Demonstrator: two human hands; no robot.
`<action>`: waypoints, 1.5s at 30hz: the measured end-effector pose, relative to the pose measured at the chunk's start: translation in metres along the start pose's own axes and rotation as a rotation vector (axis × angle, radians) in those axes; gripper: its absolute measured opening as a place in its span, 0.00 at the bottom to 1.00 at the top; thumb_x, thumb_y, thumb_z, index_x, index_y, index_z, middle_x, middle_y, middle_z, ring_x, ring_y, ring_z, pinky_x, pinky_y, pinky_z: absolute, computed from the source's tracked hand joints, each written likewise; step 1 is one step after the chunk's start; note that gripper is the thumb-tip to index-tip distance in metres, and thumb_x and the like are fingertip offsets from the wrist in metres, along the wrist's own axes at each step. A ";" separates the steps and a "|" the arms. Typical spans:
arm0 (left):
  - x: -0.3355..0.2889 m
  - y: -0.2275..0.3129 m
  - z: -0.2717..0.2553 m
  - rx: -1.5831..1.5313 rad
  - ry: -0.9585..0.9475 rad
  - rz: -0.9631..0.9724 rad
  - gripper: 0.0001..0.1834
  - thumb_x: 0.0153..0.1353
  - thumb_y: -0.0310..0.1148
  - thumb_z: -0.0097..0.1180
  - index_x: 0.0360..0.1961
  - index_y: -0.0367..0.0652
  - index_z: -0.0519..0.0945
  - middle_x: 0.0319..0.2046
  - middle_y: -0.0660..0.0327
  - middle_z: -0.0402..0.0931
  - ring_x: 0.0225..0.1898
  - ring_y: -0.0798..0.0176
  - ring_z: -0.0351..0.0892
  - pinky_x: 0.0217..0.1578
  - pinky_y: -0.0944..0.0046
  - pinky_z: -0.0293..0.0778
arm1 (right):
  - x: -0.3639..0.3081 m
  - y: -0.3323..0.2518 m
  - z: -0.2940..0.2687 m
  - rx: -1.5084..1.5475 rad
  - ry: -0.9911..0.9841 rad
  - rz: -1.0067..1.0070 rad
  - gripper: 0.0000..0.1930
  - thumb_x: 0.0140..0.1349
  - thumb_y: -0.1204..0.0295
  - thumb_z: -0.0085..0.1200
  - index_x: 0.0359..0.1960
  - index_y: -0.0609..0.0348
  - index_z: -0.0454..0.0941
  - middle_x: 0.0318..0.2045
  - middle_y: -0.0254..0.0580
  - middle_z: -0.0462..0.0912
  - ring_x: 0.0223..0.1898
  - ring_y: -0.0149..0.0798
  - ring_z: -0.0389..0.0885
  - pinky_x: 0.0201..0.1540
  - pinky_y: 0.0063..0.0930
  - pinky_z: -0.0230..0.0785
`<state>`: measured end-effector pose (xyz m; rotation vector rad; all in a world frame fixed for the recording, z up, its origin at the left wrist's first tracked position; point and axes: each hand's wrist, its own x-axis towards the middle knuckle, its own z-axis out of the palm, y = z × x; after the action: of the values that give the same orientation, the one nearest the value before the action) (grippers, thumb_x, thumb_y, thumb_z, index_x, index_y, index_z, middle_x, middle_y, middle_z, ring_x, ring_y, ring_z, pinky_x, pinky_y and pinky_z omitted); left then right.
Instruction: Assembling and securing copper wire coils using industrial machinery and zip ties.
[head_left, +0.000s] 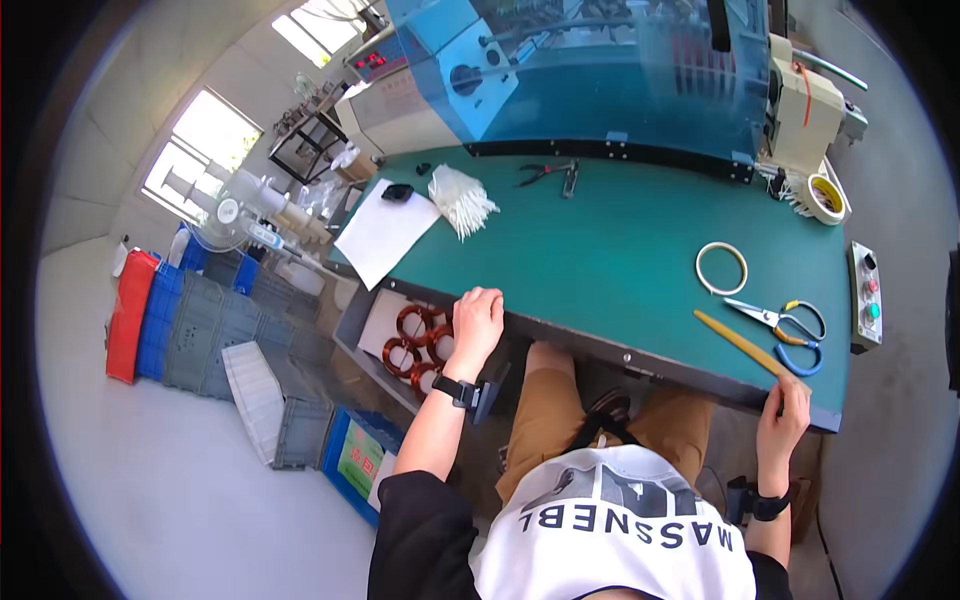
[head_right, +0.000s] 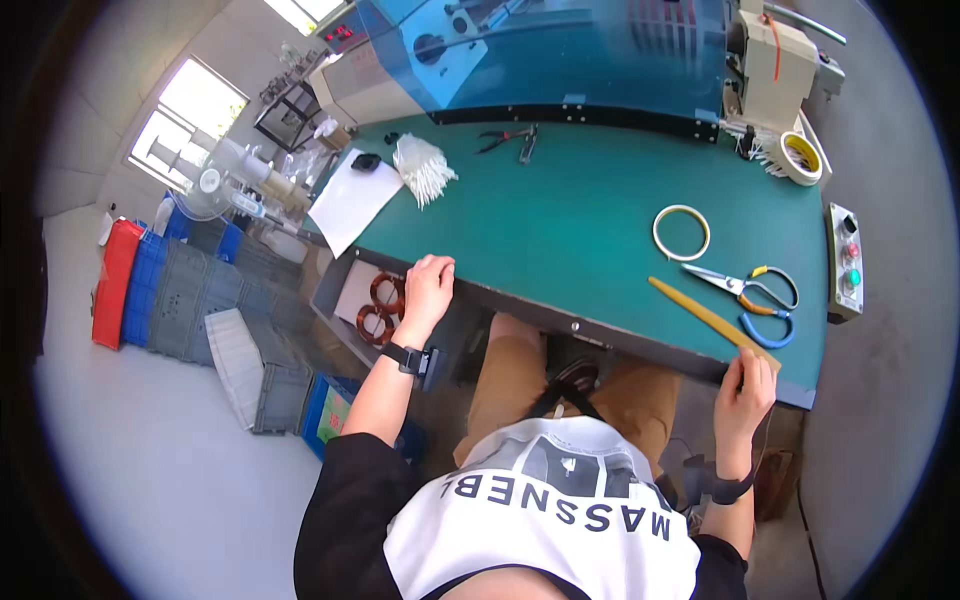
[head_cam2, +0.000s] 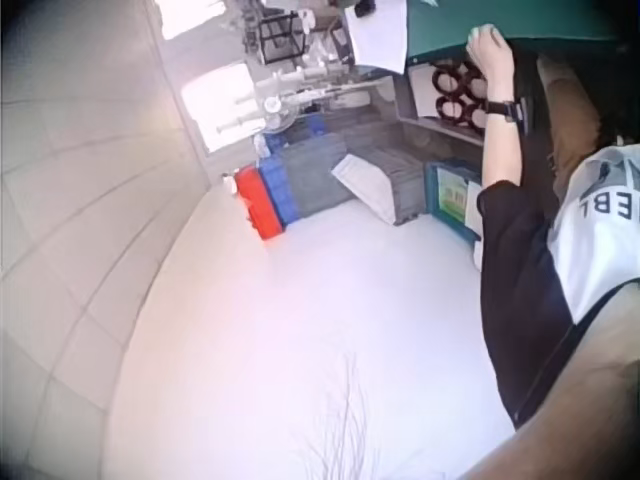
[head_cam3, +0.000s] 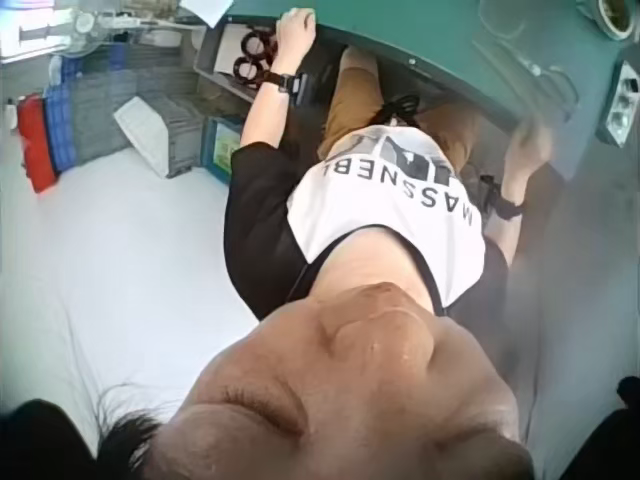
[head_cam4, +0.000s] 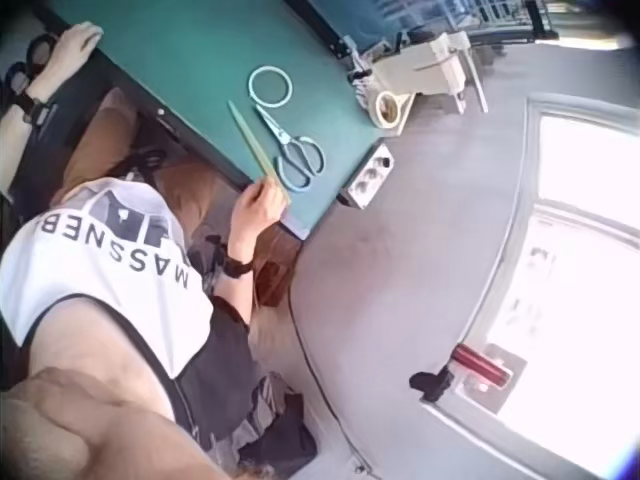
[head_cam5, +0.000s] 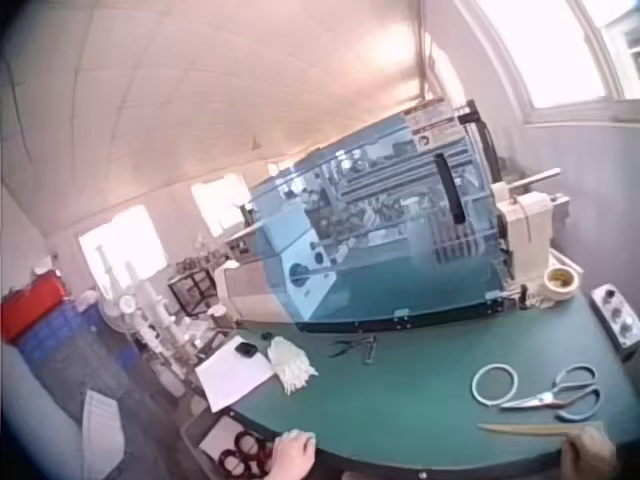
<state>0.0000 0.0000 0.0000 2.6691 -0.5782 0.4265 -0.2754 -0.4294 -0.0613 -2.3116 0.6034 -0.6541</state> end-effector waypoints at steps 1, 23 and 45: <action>0.013 -0.007 0.004 0.061 -0.040 0.008 0.10 0.55 0.31 0.56 0.38 0.44 0.77 0.41 0.53 0.74 0.45 0.51 0.72 0.41 0.54 0.68 | 0.009 -0.013 0.008 -0.040 0.023 -0.080 0.20 0.51 0.79 0.56 0.49 0.61 0.73 0.56 0.48 0.67 0.57 0.55 0.64 0.58 0.46 0.57; 0.059 0.015 0.002 0.093 -0.362 0.185 0.30 0.52 0.38 0.56 0.55 0.37 0.67 0.59 0.47 0.60 0.61 0.45 0.58 0.59 0.46 0.53 | 0.080 -0.073 -0.013 -0.509 -0.483 -0.130 0.39 0.47 0.57 0.59 0.58 0.68 0.60 0.63 0.69 0.51 0.66 0.67 0.44 0.64 0.65 0.30; 0.041 0.001 0.022 0.043 -0.011 0.343 0.17 0.59 0.32 0.50 0.48 0.35 0.71 0.51 0.50 0.70 0.56 0.49 0.65 0.57 0.50 0.58 | 0.066 -0.073 -0.002 -0.526 -0.001 -0.335 0.25 0.49 0.71 0.60 0.51 0.62 0.71 0.53 0.53 0.68 0.60 0.54 0.62 0.61 0.48 0.51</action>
<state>0.0398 -0.0235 -0.0040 2.6156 -1.0469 0.5222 -0.2081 -0.4179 0.0091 -2.9454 0.4232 -0.7085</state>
